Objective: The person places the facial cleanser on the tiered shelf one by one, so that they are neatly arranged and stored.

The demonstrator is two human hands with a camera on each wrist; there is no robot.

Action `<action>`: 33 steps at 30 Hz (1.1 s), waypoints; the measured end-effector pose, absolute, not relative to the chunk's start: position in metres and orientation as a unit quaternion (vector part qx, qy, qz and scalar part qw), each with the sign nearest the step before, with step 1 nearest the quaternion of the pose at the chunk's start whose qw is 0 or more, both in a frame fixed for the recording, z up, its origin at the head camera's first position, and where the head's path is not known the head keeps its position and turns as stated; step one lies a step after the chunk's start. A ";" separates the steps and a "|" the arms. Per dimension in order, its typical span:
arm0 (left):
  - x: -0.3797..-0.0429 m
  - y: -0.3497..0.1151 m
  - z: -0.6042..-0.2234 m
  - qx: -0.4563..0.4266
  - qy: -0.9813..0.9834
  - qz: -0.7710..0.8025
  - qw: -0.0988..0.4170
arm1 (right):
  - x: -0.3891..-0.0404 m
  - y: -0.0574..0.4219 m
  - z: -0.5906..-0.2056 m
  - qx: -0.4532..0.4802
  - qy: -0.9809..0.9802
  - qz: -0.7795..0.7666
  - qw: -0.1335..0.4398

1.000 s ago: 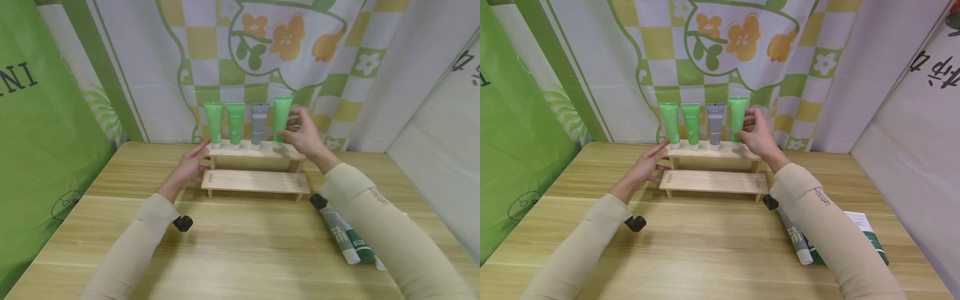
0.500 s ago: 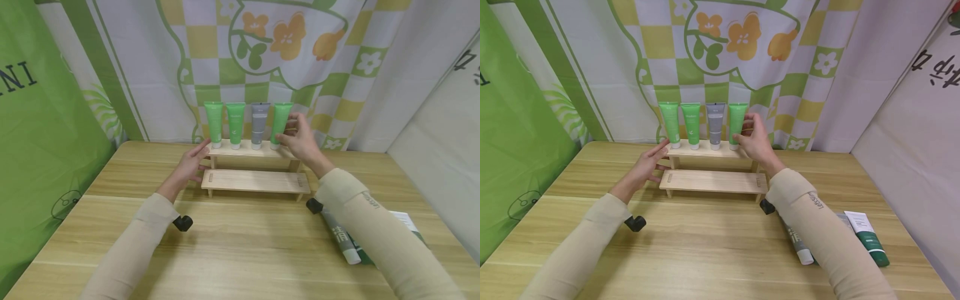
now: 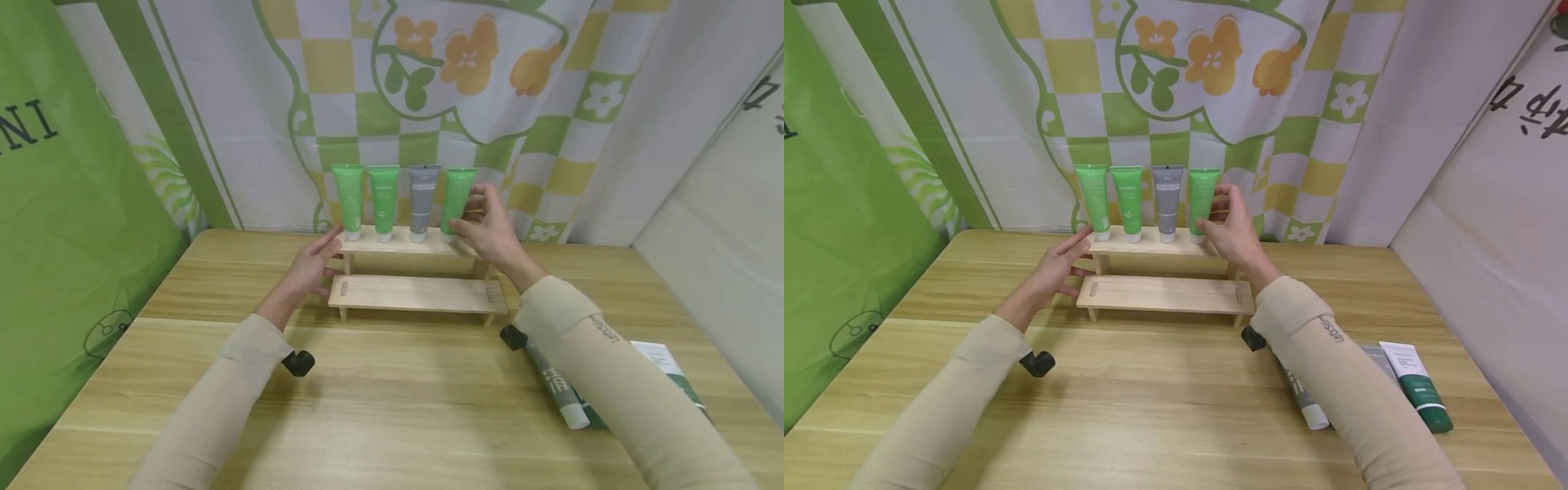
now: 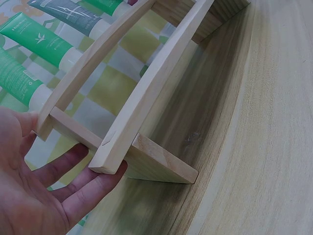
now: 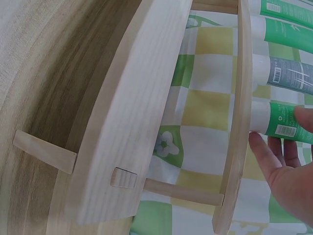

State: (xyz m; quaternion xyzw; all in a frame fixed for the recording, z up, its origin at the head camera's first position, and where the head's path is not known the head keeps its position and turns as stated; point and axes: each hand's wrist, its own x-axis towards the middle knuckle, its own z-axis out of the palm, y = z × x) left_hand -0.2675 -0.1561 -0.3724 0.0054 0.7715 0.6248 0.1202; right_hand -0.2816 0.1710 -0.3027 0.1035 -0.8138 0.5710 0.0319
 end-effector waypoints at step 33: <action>-0.267 -0.155 -0.372 0.011 0.777 0.619 0.116 | -0.197 0.316 -0.300 0.074 -0.827 0.552 -0.078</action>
